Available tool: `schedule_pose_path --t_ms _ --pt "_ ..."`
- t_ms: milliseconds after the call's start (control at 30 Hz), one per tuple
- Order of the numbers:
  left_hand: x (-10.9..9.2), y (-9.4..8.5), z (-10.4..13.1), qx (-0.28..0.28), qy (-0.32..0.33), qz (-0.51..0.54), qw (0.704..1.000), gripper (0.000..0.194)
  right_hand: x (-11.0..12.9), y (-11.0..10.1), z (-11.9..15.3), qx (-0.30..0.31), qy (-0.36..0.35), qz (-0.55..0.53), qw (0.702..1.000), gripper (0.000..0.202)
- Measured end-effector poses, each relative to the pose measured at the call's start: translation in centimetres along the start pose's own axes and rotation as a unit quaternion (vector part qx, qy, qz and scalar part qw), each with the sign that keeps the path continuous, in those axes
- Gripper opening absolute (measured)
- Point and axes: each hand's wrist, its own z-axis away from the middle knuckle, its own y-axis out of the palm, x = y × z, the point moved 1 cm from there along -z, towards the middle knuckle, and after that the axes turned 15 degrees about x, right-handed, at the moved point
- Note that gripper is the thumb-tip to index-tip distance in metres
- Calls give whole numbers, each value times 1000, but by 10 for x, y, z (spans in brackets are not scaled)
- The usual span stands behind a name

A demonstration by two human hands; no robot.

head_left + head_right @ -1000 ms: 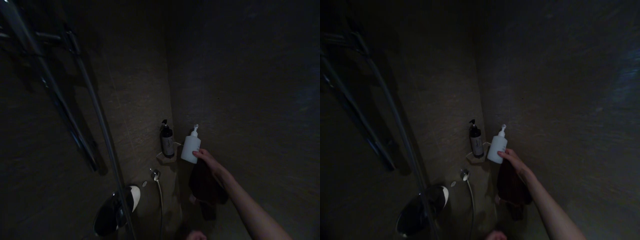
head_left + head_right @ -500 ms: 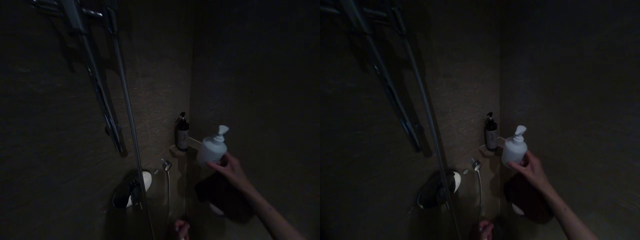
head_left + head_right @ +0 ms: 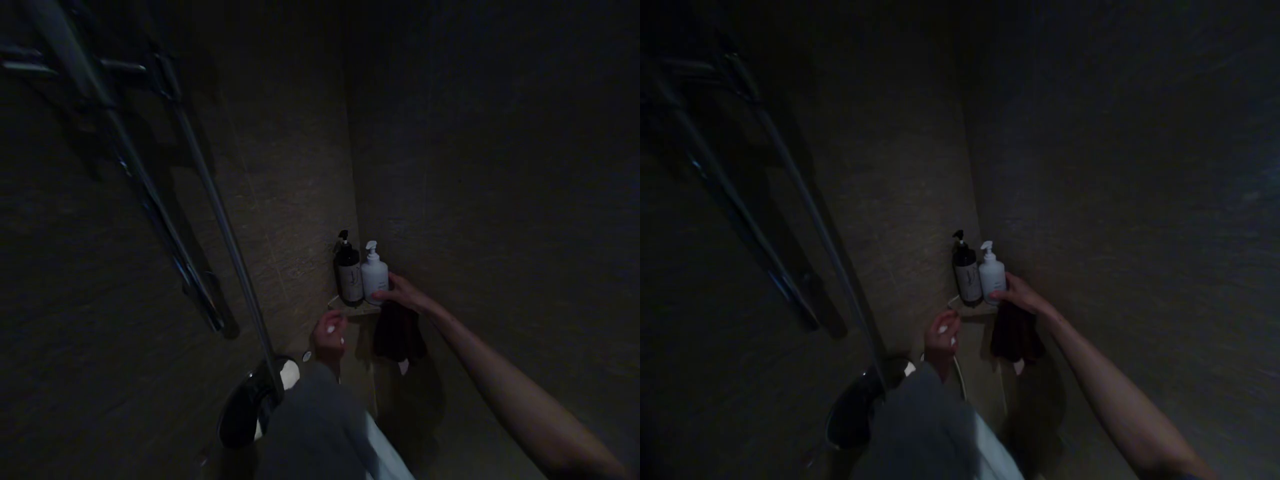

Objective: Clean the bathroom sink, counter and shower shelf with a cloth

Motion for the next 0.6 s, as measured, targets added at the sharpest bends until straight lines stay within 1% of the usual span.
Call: schedule_pose_path --t_ms 67,133,167,200,267,333,400,467,533,600 --pt "-17 8 -27 -31 48 -84 995 52 -5 -5 3 -1 -3 5 1000 78" --pt "-31 19 -42 -60 74 -186 978 56 -9 -9 9 -17 -1 19 1000 84" --pt "-37 25 -47 -59 81 -234 967 61 -10 -10 11 -28 2 32 999 85" --pt "-42 30 -50 -49 78 -274 957 68 -10 -10 14 -37 9 55 998 85" --pt "-48 38 -55 -22 43 -329 943 81 -7 -6 17 -54 39 128 990 84" --pt "-50 42 -58 -19 9 -364 931 85 -1 0 17 -68 91 215 970 84" --pt "-51 42 -60 -28 0 -389 921 80 7 5 15 -79 143 271 949 84" --pt "-52 38 -60 -26 4 -410 912 75 12 7 14 -83 169 296 936 77" --pt "-53 31 -59 -18 6 -418 908 74 13 7 15 -83 166 301 935 68" --pt "-55 25 -57 -7 10 -413 911 72 9 4 17 -84 141 279 946 62"
